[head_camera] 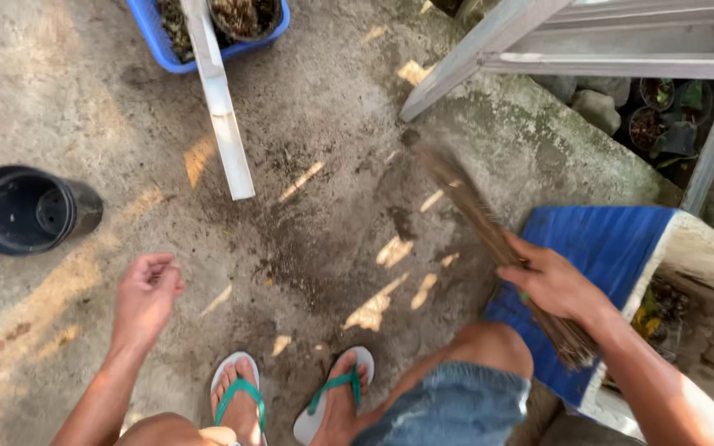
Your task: The person sweeps debris on a concrete floor using a small hand broom, gathering dirt and leaves into a pile. They move a plastic bag and a plant pot out of the way, then continue sweeping and briefly switch to a long-handled broom before returning to the hand broom.
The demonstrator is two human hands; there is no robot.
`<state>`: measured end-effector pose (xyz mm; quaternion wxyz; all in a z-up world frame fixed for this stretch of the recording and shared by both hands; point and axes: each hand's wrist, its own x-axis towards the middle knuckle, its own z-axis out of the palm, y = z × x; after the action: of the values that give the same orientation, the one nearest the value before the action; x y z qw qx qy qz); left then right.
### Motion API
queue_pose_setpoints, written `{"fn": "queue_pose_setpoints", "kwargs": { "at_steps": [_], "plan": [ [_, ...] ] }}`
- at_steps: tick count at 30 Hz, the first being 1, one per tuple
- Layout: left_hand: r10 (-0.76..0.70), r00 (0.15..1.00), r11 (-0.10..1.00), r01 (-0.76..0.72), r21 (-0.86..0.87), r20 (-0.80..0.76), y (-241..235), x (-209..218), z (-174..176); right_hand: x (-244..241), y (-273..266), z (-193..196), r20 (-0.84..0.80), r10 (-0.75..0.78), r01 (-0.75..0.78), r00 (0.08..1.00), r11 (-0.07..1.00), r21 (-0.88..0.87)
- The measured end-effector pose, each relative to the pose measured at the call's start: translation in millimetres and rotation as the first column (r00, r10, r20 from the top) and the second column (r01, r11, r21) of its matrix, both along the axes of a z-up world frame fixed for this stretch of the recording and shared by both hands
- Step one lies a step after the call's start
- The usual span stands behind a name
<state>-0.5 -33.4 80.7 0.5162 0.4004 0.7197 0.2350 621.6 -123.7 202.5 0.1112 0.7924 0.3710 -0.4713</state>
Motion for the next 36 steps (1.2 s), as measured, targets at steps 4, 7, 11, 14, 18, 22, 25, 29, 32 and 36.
{"fn": "queue_pose_setpoints", "kwargs": {
  "at_steps": [4,7,11,14,18,22,25,29,32,36],
  "plan": [
    [-0.285,0.929,0.942,0.317,0.11,-0.237,14,21,-38,45,27,-59,0.03,-0.173,0.147,0.985,0.905,0.398],
    [-0.372,0.879,0.916,0.399,0.035,-0.297,40,45,-64,33,66,-108,0.078,-0.002,-0.048,0.997,0.777,0.628],
    [-0.502,0.82,0.84,0.538,0.069,-0.275,48,52,-69,-72,41,-132,0.174,0.18,-0.244,0.968,0.827,0.507],
    [-0.476,0.847,0.846,0.514,0.138,-0.238,61,66,-71,-128,1,-77,0.056,0.183,-0.191,0.982,0.955,0.225],
    [-0.444,0.88,0.875,0.467,0.132,-0.169,66,75,-80,-167,-13,-15,0.049,0.198,-0.204,0.979,0.963,0.177],
    [-0.323,0.939,0.905,0.343,0.251,-0.118,78,80,-87,-177,38,-31,0.231,0.145,-0.226,0.962,0.898,0.378],
    [-0.198,0.979,0.961,0.183,0.207,0.051,85,73,-90,-191,66,-80,0.261,0.006,-0.051,0.965,0.985,0.167],
    [-0.115,0.918,0.992,0.087,0.092,0.38,116,86,-86,-254,23,-131,0.114,0.245,-0.268,0.963,0.814,0.515],
    [-0.088,0.874,0.996,0.075,0.046,0.477,127,100,-80,-276,-9,-145,0.027,0.15,-0.15,0.988,0.989,0.006],
    [-0.023,0.806,0.999,0.001,0.037,0.591,138,128,-87,-269,-17,-138,0.1,0.177,-0.199,0.979,0.93,0.31]
  ]
}}
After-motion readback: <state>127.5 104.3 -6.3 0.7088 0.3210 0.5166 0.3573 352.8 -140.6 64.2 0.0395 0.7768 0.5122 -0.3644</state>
